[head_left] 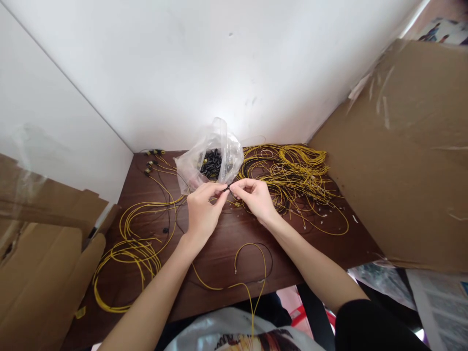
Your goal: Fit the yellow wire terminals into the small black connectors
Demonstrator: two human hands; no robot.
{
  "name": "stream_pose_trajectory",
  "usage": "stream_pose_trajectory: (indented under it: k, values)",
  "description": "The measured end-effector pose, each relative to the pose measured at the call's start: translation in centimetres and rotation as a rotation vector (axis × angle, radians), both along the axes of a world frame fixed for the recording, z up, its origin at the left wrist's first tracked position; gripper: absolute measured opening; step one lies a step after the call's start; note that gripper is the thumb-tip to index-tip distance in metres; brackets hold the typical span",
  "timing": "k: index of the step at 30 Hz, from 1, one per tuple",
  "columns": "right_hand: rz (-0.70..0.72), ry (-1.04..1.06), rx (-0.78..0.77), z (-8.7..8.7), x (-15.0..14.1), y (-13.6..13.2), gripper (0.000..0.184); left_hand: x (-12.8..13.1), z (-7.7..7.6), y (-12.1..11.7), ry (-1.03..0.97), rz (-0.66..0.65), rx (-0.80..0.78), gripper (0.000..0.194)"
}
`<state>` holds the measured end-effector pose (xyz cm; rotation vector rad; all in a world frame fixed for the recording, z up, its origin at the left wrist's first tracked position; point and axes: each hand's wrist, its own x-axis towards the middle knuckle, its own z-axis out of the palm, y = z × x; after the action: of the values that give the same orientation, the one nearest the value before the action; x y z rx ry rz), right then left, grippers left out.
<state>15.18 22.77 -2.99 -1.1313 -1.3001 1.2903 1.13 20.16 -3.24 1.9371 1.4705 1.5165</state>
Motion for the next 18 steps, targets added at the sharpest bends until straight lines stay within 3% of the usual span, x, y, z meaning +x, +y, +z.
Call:
stream_pose_trajectory:
  k: [7,9,18]
  values:
    - [-0.049,-0.353,0.363,0.2,0.4,-0.5,0.016,-0.1,-0.1,0.1,0.061,-0.014,0.048,0.007]
    - [-0.031,-0.375,0.402,0.3,0.5,-0.5,0.015,-0.1,-0.1,0.1,0.068,-0.017,0.061,0.008]
    - [0.075,-0.064,0.055,-0.3,0.7,0.5,0.02,-0.1,0.2,0.1,0.014,-0.029,0.069,0.009]
